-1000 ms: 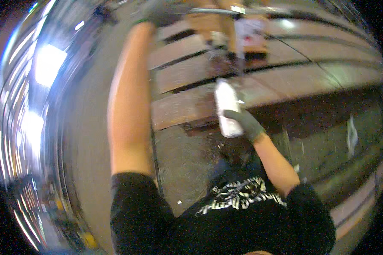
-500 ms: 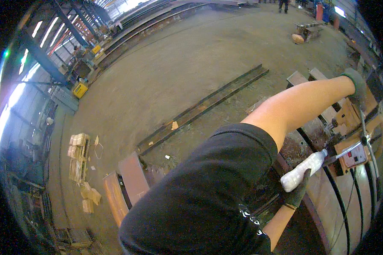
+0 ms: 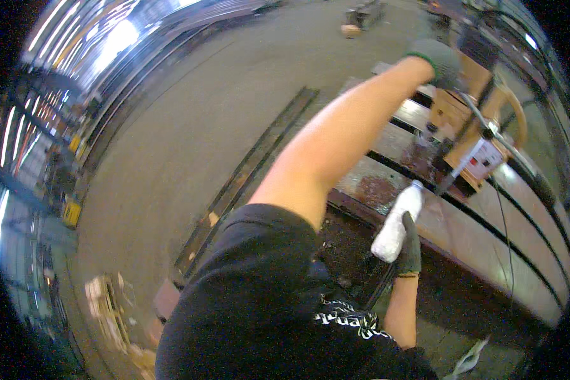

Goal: The person operates a drill press to drill holes into a metal beam. They repeatedly apply liquid from a white bottle to the drilling site, likely as a coolant or lubricant, and reposition the beam to drill multiple holes along its length.

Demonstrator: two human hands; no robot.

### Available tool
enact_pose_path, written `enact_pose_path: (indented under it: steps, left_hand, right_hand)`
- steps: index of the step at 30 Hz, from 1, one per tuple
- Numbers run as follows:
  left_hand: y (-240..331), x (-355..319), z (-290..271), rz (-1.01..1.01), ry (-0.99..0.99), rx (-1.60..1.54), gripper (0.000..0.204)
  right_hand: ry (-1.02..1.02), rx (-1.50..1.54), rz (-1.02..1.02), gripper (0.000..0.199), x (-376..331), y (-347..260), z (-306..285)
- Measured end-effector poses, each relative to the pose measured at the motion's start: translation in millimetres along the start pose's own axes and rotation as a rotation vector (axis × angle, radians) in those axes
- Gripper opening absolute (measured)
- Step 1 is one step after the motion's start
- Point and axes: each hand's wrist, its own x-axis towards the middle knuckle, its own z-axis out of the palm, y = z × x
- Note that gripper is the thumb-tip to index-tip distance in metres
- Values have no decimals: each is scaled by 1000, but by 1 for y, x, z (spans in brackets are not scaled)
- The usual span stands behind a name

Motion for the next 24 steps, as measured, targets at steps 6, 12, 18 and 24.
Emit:
enact_pose_path:
  steps: [6,12,18,24]
  left_hand:
    - [42,-30,-55,171,-102,129,59]
    - [25,-28,-39,186,-112,59,66]
    - [27,-25,-35,171,-110,85,65]
    - [12,-27,-21,297,83,-71,61]
  right_hand:
    - [308,-283,-164,43,-7,-5,10]
    - [251,-255,-160,43,-4,-7,17]
    - [250,-253,-114,44,2,-9,-1]
    - [269,-376,-202,43,3,-4,4]
